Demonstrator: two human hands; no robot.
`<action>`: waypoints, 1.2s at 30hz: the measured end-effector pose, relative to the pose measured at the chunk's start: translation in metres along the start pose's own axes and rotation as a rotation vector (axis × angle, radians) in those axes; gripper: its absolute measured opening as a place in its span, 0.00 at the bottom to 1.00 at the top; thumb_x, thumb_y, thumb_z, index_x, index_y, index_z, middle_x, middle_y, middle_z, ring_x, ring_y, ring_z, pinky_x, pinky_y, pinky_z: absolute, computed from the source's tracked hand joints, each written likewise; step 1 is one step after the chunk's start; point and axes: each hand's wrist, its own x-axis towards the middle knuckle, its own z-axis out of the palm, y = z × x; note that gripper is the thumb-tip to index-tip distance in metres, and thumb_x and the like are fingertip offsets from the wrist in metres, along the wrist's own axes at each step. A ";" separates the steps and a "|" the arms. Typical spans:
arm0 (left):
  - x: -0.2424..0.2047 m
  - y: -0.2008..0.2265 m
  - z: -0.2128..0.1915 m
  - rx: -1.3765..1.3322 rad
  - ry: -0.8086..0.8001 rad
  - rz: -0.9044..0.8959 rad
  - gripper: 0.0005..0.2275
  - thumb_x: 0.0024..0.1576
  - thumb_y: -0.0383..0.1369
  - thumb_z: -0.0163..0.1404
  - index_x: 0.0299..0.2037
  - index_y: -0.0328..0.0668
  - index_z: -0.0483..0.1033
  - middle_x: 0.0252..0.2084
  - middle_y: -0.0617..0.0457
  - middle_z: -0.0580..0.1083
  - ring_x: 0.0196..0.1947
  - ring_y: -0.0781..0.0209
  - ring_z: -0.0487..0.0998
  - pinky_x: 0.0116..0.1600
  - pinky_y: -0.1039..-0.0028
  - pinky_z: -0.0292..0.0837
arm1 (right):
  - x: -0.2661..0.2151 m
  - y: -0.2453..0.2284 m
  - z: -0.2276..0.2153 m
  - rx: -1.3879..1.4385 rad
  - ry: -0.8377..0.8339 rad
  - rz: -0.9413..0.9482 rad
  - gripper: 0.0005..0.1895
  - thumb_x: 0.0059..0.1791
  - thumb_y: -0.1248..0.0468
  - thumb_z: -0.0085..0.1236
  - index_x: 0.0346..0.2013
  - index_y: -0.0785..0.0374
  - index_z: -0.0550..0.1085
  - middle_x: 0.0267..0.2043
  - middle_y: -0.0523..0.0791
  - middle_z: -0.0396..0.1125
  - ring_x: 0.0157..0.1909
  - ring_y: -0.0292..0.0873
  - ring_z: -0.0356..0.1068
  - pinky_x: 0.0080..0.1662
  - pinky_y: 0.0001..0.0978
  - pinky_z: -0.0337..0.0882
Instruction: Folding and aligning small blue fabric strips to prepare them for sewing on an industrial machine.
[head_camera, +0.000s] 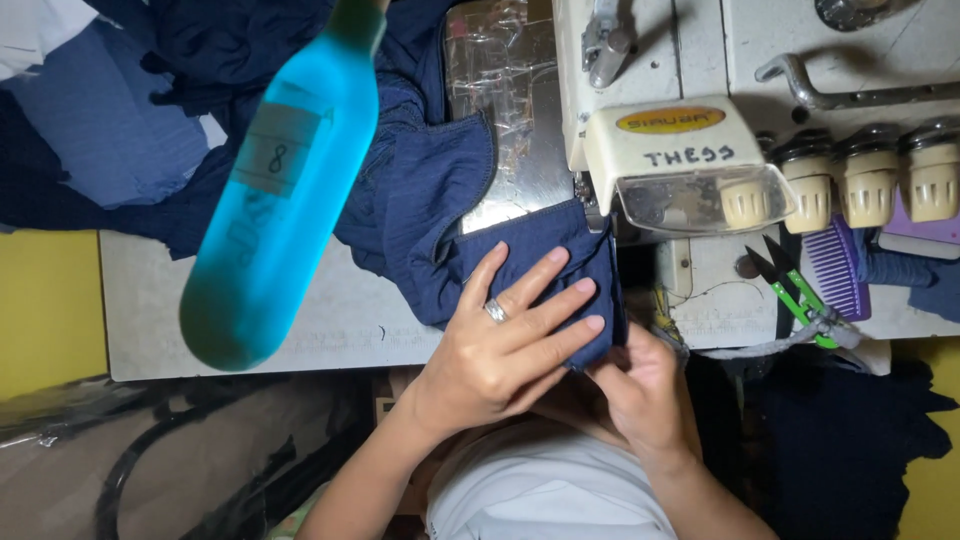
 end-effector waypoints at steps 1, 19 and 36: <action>0.000 0.002 0.003 0.110 0.062 0.077 0.09 0.54 0.28 0.39 0.44 0.38 0.67 0.47 0.46 0.68 0.51 0.41 0.67 0.55 0.48 0.50 | -0.005 -0.014 0.005 -0.261 0.004 0.012 0.16 0.36 0.76 0.47 0.38 0.71 0.68 0.38 0.48 0.66 0.40 0.37 0.64 0.42 0.24 0.67; 0.002 0.027 0.012 0.447 0.230 0.072 0.06 0.54 0.27 0.41 0.29 0.48 0.72 0.28 0.60 0.69 0.27 0.66 0.69 0.44 0.72 0.50 | -0.033 -0.032 0.002 -0.473 0.006 0.030 0.12 0.43 0.69 0.43 0.38 0.72 0.67 0.32 0.47 0.67 0.33 0.34 0.64 0.39 0.20 0.65; 0.016 0.030 0.008 0.239 0.055 -0.200 0.06 0.50 0.31 0.45 0.24 0.42 0.62 0.27 0.53 0.63 0.30 0.56 0.64 0.39 0.66 0.47 | -0.018 -0.041 0.010 0.023 -0.176 0.059 0.09 0.45 0.67 0.36 0.36 0.71 0.61 0.29 0.46 0.60 0.36 0.39 0.62 0.43 0.28 0.64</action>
